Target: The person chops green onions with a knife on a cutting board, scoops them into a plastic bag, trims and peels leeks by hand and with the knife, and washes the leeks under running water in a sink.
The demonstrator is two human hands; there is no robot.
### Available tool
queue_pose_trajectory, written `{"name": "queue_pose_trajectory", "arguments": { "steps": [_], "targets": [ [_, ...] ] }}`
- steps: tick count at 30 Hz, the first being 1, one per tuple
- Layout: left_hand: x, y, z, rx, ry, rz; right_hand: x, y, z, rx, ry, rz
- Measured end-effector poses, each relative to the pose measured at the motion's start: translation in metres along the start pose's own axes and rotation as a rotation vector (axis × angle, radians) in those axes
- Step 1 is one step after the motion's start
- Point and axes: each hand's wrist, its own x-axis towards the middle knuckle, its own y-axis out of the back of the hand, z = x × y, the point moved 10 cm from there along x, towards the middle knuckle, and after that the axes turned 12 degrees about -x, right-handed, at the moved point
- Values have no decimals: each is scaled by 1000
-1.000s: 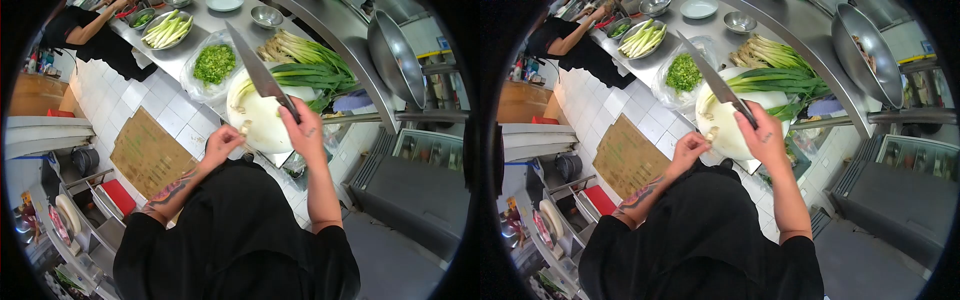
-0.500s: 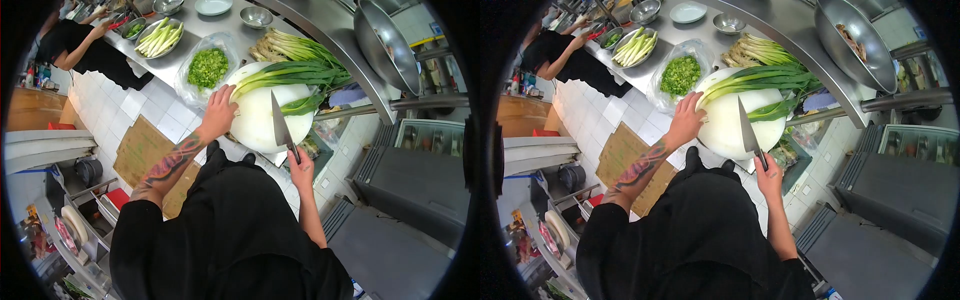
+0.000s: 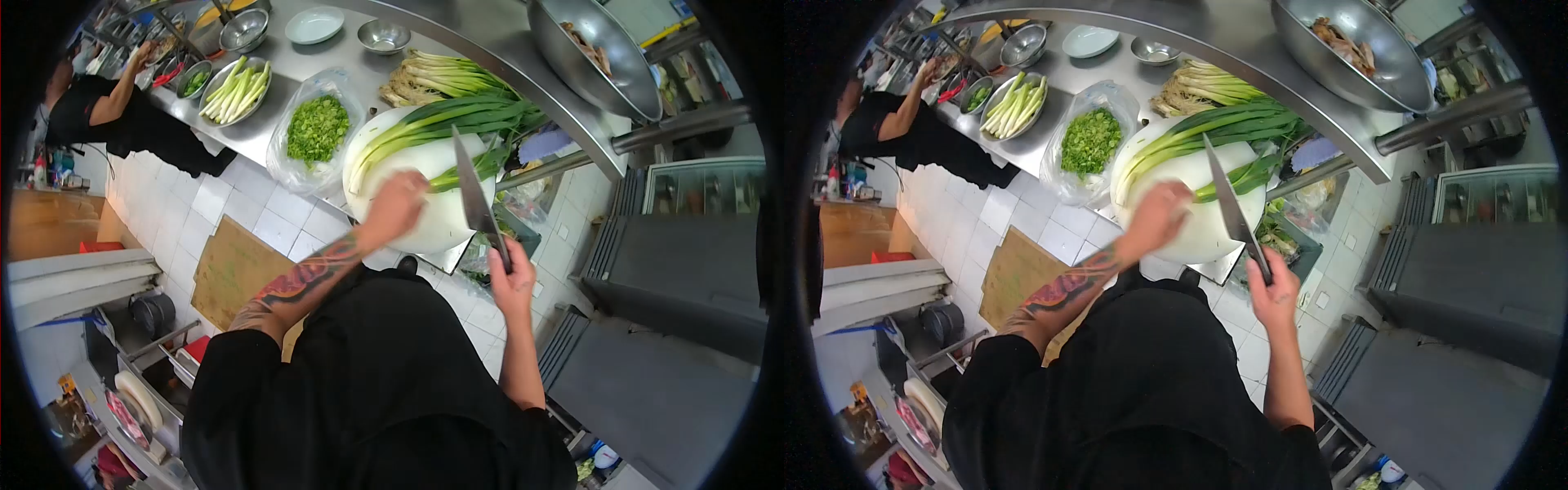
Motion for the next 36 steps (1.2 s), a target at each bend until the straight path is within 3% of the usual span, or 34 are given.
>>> {"name": "queue_pose_trajectory", "arguments": {
  "steps": [3, 4, 6, 9, 11, 17, 21, 23, 25, 28, 34, 36],
  "targets": [
    [9, 78, -43, 278, 166, 292, -7, -65, 37, 43, -96, -28],
    [8, 85, -63, 274, 163, 294, -9, -82, 41, 13, -56, -23],
    [2, 69, -110, 237, 202, 96, -3, -95, 29, -20, -13, -19],
    [-8, 69, -106, 114, 310, 28, 27, -97, -14, -104, 58, -65],
    [-25, 66, -95, 104, 315, 34, 55, -100, -48, -135, 225, -14],
    [-40, 68, -81, 79, 378, 95, 105, -156, -54, -341, 324, -121],
    [-42, 70, -81, 86, 391, 133, 110, -124, -103, -309, 318, -132],
    [-42, 70, -78, 95, 396, 138, 106, -92, -135, -109, 369, 27],
    [-41, 71, -77, 107, 392, 142, 106, -93, -138, -89, 365, 48],
    [-42, 67, -81, 110, 406, 142, 121, -175, -90, -654, 237, -408],
    [-50, 74, -84, 114, 314, 84, 135, -171, -74, -587, 131, -508],
    [-81, 85, -115, -317, 585, 246, 115, -152, -67, -517, 217, -396]
  ]
}}
